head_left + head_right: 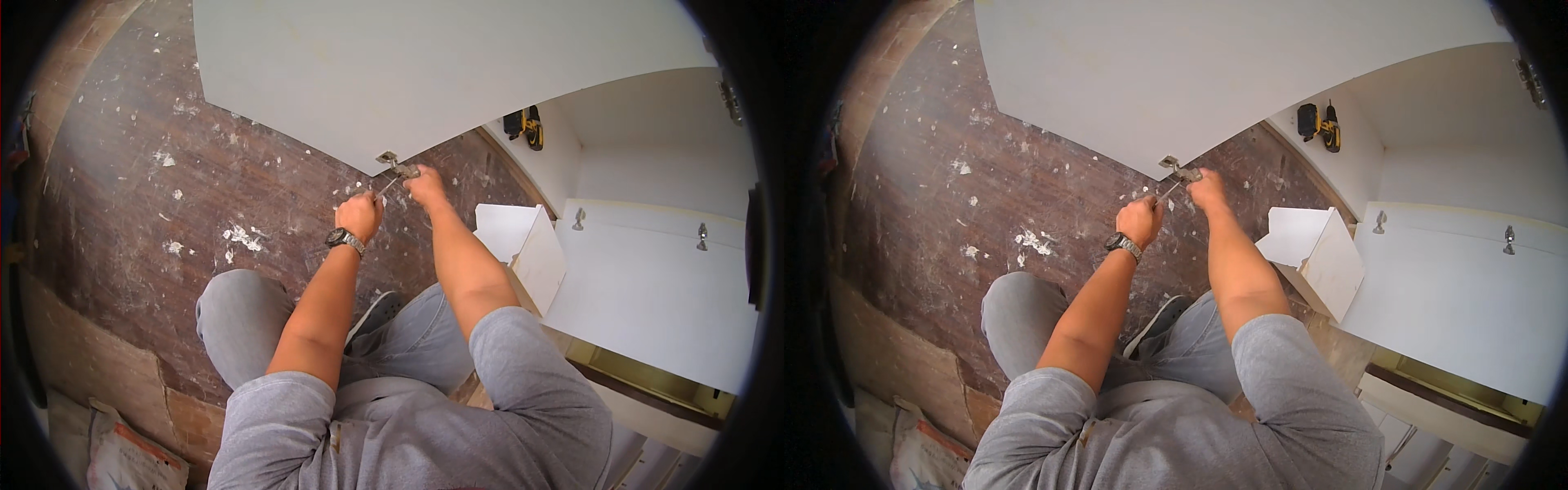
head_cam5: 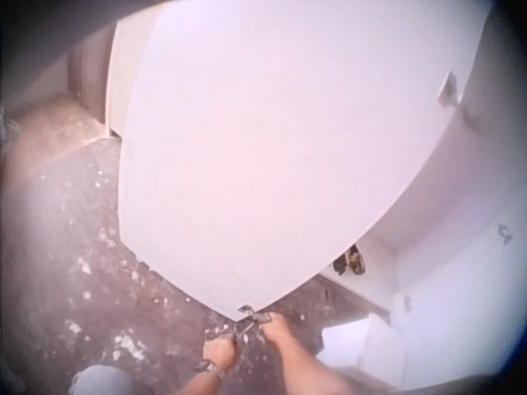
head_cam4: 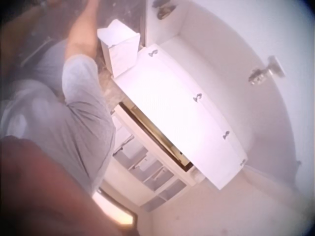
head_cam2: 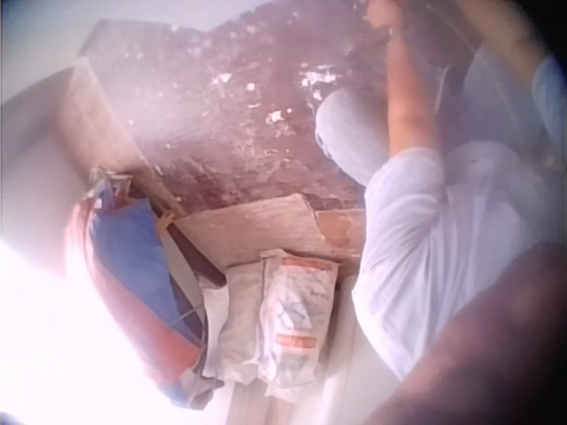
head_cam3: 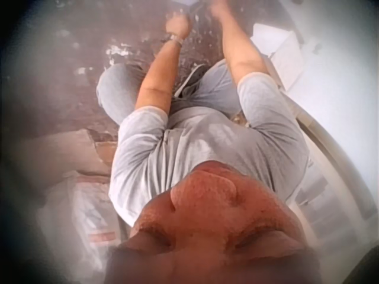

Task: The person attaches metal hinges to a white cabinet door using a screwdriver. They hold the door in place and tighten screws into the upper and lower hinge components to secure the door to the cabinet frame.

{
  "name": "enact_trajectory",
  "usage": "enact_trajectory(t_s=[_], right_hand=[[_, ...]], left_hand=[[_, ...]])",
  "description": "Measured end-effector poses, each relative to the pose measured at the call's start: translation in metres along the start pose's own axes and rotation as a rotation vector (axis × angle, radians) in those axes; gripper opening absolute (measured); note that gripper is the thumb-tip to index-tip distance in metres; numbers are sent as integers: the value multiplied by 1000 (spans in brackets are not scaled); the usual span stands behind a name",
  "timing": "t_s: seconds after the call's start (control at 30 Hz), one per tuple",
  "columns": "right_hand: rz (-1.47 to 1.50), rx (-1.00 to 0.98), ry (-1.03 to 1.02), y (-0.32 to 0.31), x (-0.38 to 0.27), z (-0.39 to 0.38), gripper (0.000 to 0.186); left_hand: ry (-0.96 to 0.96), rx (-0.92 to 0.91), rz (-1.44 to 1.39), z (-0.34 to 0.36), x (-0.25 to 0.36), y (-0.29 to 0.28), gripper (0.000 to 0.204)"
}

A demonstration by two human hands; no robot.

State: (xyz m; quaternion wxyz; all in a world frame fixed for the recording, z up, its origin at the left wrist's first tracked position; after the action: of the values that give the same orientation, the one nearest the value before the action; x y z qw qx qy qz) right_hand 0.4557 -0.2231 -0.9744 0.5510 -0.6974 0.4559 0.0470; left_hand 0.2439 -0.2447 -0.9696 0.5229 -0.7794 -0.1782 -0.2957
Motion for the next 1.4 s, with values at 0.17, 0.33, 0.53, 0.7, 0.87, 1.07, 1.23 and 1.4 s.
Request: enact_trajectory(t_s=[0.17, 0.33, 0.53, 0.7, 0.87, 1.07, 1.23, 1.4], right_hand=[[35, -4, 12, 3, -10, -7, 37], [-17, 11, 51, 3, -11, -6, 29], [-19, -8, 41, 6, -2, -4, 37], [2, -28, 69, -1, -10, -9, 35], [-77, 19, 66, -2, -16, -12, 41], [33, -50, 62, -4, -11, -12, 32], [-67, -19, 26, 3, -13, -6, 31], [-10, -40, 111, 0, 5, 5, 42]], left_hand=[[-111, -72, -36, 3, -15, 6, 35], [-103, -117, -78, 10, -21, 6, 37], [-28, 46, 0, -2, -14, 8, 38], [-85, -48, -76, 3, -15, 16, 39], [-132, -121, -175, 5, -27, 28, 40], [-70, -50, -41, 1, -11, 20, 37], [15, 122, 14, -3, -7, 10, 35], [-60, -65, -41, 7, -3, 12, 35]])
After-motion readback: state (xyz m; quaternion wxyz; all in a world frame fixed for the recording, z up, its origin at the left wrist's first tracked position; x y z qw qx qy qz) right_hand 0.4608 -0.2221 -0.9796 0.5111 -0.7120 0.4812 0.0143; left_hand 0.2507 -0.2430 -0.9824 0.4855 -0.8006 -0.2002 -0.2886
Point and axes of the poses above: each hand's wrist, its own z-axis towards the middle knuckle, its own y-axis out of the palm, x = y × z, the point moved 9 cm from there along z, towards the middle knuckle, and after that the axes turned 9 degrees about z, right-handed, at the moved point
